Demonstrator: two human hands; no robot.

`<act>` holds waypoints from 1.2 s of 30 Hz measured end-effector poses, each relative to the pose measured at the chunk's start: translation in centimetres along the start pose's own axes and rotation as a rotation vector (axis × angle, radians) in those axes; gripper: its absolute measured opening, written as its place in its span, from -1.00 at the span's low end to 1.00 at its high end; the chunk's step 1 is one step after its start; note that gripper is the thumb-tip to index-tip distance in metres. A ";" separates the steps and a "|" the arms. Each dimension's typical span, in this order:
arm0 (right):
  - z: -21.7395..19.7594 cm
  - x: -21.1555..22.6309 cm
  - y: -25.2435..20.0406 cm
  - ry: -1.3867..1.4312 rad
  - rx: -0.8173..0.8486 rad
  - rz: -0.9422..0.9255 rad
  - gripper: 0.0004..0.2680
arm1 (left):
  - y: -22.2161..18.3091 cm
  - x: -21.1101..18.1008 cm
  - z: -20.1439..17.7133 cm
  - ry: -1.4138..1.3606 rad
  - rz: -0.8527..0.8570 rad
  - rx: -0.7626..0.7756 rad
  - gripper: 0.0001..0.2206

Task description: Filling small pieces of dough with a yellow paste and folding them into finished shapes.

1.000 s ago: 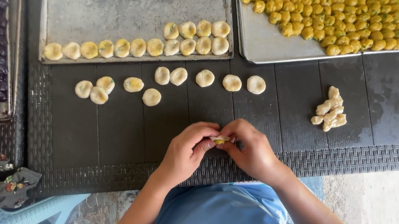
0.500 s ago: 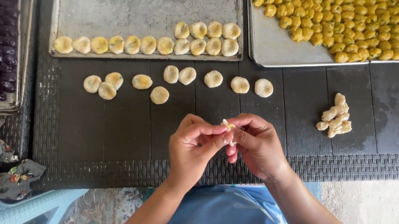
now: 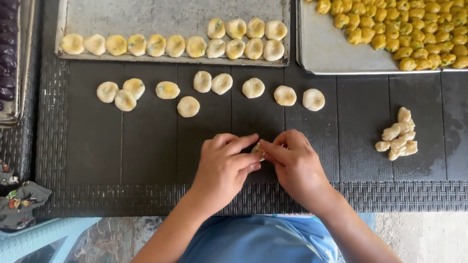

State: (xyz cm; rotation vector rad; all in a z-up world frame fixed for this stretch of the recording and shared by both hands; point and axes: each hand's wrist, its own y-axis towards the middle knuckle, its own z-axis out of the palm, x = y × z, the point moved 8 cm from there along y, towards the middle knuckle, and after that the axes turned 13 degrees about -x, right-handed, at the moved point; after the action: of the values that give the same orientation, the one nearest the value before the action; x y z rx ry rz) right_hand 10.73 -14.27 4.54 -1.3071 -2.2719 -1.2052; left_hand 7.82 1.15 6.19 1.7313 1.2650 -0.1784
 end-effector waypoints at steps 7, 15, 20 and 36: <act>-1.4 2.0 -0.3 -0.007 -0.199 -0.094 -0.71 | -0.4 0.3 1.4 0.039 -0.106 -0.185 -0.82; 2.3 -3.2 4.4 0.196 0.645 0.467 -0.75 | 0.2 -1.5 0.8 -0.105 -0.057 -0.090 -0.84; 4.2 -1.7 5.8 -0.160 0.932 0.278 -0.58 | -1.8 0.1 0.4 0.012 -0.068 -0.207 -0.66; 0.6 -3.6 7.1 0.156 0.820 0.570 -0.64 | -1.5 0.0 2.4 0.307 -0.031 0.041 -0.76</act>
State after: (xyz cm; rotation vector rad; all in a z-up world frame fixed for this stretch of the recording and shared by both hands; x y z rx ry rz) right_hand 18.64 -14.18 5.89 -1.2930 -1.7577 -0.1340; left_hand 7.58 -0.66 4.01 1.8237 1.5190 0.0464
